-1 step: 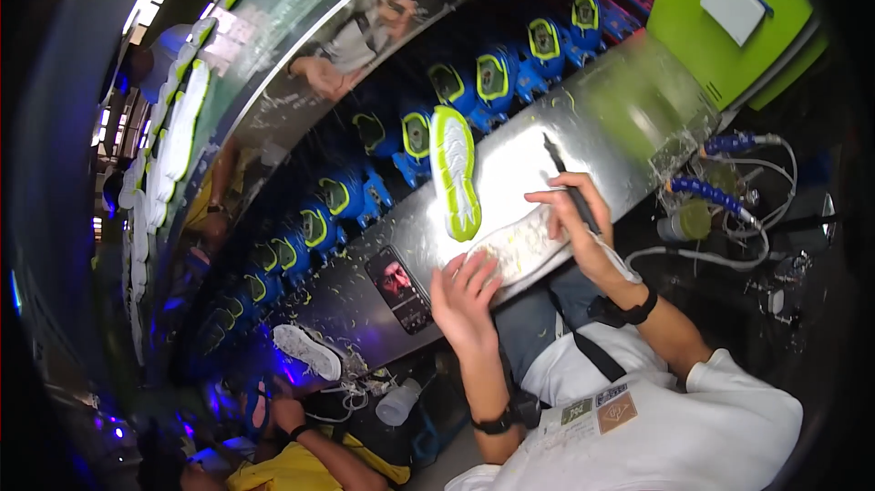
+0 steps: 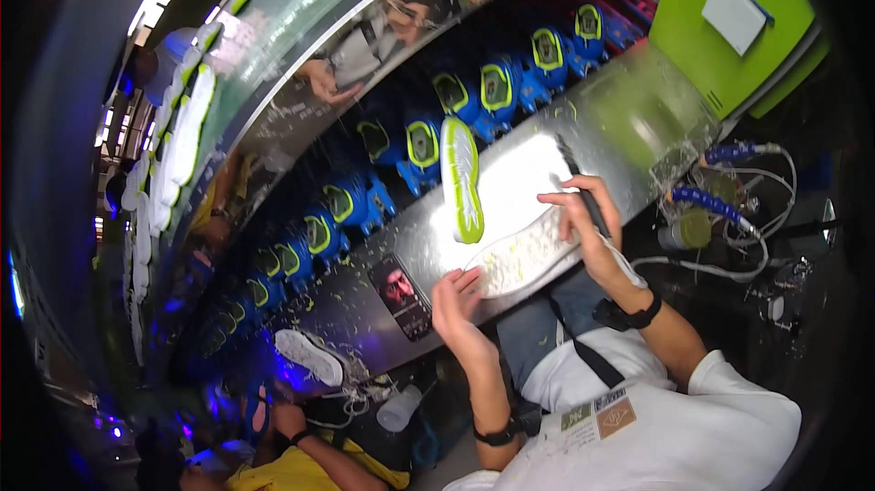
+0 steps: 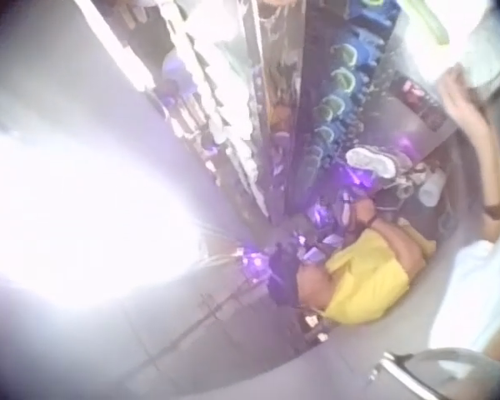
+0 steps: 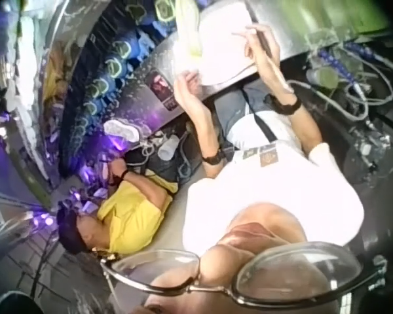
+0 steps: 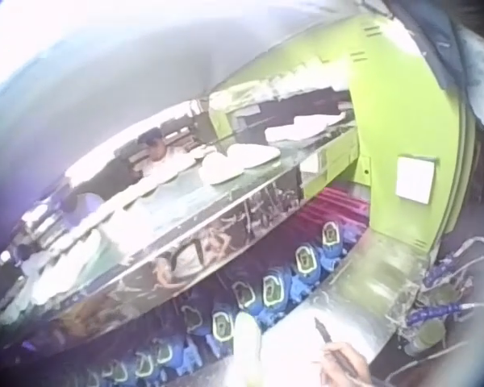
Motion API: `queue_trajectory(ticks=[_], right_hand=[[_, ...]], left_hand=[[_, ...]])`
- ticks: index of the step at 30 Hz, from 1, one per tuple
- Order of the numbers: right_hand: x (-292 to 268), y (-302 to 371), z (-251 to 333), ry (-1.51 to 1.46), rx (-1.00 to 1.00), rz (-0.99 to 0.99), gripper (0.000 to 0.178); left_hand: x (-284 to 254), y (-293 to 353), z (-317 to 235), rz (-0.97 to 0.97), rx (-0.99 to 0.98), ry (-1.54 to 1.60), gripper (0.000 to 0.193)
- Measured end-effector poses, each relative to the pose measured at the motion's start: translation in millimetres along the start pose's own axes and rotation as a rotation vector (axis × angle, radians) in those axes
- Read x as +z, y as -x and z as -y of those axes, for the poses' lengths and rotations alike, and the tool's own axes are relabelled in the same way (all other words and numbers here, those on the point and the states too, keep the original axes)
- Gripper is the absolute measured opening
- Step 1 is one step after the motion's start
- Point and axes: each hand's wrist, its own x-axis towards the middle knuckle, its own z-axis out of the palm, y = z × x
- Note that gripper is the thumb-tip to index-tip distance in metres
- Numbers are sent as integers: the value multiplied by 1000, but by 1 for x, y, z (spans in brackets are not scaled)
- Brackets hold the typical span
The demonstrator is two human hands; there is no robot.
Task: The recorder uses a brush tool to apply a liquid substance, likely adhesive or solvent, to the edges and surface of white shoe soles on a production line.
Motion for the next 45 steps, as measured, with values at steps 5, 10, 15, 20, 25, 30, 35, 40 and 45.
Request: queue_trajectory(ticks=[5,10,15,20,25,30,35,40,45], right_hand=[[-12,-10,11,-20,2,-84,21],[-26,9,3,-6,105,-83,20],[-32,30,16,-26,103,-65,19],[-23,21,45,203,-233,95,46],[14,15,55,227,-353,257,79],[36,3,49,441,-392,340,80],[14,-64,34,419,-481,-32,70],[-22,-38,60,271,-331,-60,62],[-36,20,23,664,-204,11,67]], left_hand=[[60,-79,-29,-17,803,-1241,98],[57,-110,4,175,380,-1210,85],[17,-49,-26,452,-10,131,58],[-6,29,-25,470,-57,256,63],[-11,65,-18,407,-36,32,58],[-13,63,-19,470,300,-399,57],[-10,63,-36,485,52,-230,64],[2,72,-87,503,31,93,71],[67,10,-191,513,354,449,64]])
